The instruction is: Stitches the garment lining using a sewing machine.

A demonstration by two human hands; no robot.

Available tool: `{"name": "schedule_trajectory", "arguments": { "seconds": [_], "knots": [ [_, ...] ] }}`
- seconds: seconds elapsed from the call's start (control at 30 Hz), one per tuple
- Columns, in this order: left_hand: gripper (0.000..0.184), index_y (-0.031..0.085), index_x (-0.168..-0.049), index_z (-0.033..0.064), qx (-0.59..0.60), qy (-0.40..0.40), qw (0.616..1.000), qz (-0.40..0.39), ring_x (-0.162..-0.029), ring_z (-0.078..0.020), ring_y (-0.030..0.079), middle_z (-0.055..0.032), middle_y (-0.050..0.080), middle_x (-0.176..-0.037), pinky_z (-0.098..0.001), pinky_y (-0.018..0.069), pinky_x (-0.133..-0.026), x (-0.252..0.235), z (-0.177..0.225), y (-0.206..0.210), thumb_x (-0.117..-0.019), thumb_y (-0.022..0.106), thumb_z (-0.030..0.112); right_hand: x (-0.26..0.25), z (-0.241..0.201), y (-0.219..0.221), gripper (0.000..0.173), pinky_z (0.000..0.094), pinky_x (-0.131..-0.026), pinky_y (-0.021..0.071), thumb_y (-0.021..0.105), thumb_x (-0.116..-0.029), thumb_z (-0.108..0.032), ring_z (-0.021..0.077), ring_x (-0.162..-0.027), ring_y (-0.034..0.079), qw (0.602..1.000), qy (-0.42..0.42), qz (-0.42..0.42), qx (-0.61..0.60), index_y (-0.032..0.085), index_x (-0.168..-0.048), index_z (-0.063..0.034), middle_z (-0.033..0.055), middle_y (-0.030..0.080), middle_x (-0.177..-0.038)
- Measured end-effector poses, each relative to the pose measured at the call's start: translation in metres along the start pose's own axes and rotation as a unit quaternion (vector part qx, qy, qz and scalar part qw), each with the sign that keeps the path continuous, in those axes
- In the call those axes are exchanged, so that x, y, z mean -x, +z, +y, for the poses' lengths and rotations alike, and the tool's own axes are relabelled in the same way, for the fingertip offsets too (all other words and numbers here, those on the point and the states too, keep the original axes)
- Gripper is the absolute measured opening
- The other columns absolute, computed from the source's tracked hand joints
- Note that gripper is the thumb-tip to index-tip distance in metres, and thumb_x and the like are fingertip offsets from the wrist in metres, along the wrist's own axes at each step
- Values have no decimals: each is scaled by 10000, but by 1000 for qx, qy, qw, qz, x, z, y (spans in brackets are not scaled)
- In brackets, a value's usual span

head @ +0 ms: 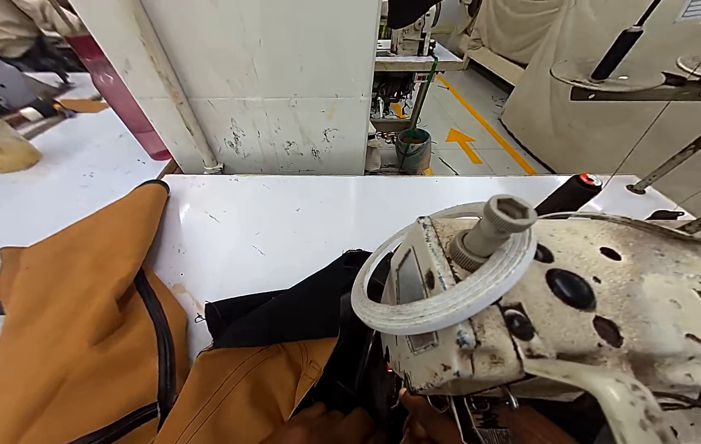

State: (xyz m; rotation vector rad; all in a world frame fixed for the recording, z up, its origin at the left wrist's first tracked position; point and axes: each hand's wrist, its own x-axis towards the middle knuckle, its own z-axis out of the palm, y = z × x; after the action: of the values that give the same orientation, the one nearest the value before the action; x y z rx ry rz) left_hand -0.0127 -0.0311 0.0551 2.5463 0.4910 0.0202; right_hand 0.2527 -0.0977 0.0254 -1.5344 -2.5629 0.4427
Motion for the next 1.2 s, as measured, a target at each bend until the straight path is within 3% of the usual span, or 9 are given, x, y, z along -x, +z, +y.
{"name": "schedule_trajectory", "arguments": {
  "seconds": [0.07,0.27,0.47,0.6,0.8,0.93,1.07,1.13,1.2],
  "knots": [
    [269,671,-1157,-5,-2,12,998,56,-977,-374,684,-204,682,-1058,-523,547,-824,-10,-8,-3,-1046,471,135,-5,6,1,464,485,-1052,505,390,-1092,-375,272,-1248,638,1000,-13,-23,-4,549,-1474,-167,115,663,-1350],
    [149,717,-970,67,-74,161,963,204,-877,-226,705,-105,697,-910,-318,589,-767,-41,-49,-4,-974,568,53,-5,11,6,378,512,-900,579,450,-1089,-323,299,-1073,719,999,1,11,-44,679,-1313,-122,138,741,-1153],
    [206,727,-961,81,-56,158,976,135,-854,-232,693,-93,694,-888,-345,576,-747,-46,-58,-10,-1024,532,103,5,8,16,288,456,-842,583,525,-1066,-299,271,-987,733,986,10,159,-44,741,-1143,-126,125,754,-1039],
    [206,752,-966,-69,-44,93,992,76,-877,-340,729,-176,755,-953,-450,589,-782,-46,-31,-36,-959,575,35,2,-9,-9,268,467,-732,569,531,-1015,-204,301,-834,740,984,37,173,-22,730,-936,-42,155,744,-871],
    [218,717,-851,-26,-107,157,979,77,-770,-281,716,-135,727,-822,-395,578,-671,-51,-31,-39,-957,549,64,1,-7,-23,225,473,-757,563,498,-1033,-119,344,-874,726,985,-20,171,-23,677,-970,3,202,714,-889],
    [216,701,-890,-34,-111,145,980,79,-847,-304,724,-169,719,-866,-411,565,-747,-45,-8,-54,-969,500,-34,-2,-11,-42,243,518,-749,570,522,-996,-121,367,-859,733,990,-8,111,-84,710,-962,28,209,727,-881],
    [229,713,-987,1,-151,146,976,65,-952,-285,719,-142,729,-975,-409,560,-814,-37,-15,-46,-986,486,-30,4,14,12,259,498,-740,581,523,-1034,-257,297,-880,732,981,-59,169,-74,703,-1075,-75,140,734,-946],
    [351,677,-1193,134,-179,223,947,143,-1133,-241,661,-65,694,-1178,-406,523,-964,-26,-84,20,-1053,358,93,8,38,72,336,421,-904,559,474,-1046,-438,172,-1071,686,975,-66,210,-34,671,-1234,-241,15,716,-1114],
    [418,588,-1382,235,-190,201,958,78,-1312,-235,566,-16,613,-1386,-437,467,-1074,-13,-123,57,-1082,300,190,9,53,106,447,418,-1054,494,470,-1007,-559,131,-1254,602,981,-62,182,-29,608,-1363,-326,-31,669,-1286]
  ]
}}
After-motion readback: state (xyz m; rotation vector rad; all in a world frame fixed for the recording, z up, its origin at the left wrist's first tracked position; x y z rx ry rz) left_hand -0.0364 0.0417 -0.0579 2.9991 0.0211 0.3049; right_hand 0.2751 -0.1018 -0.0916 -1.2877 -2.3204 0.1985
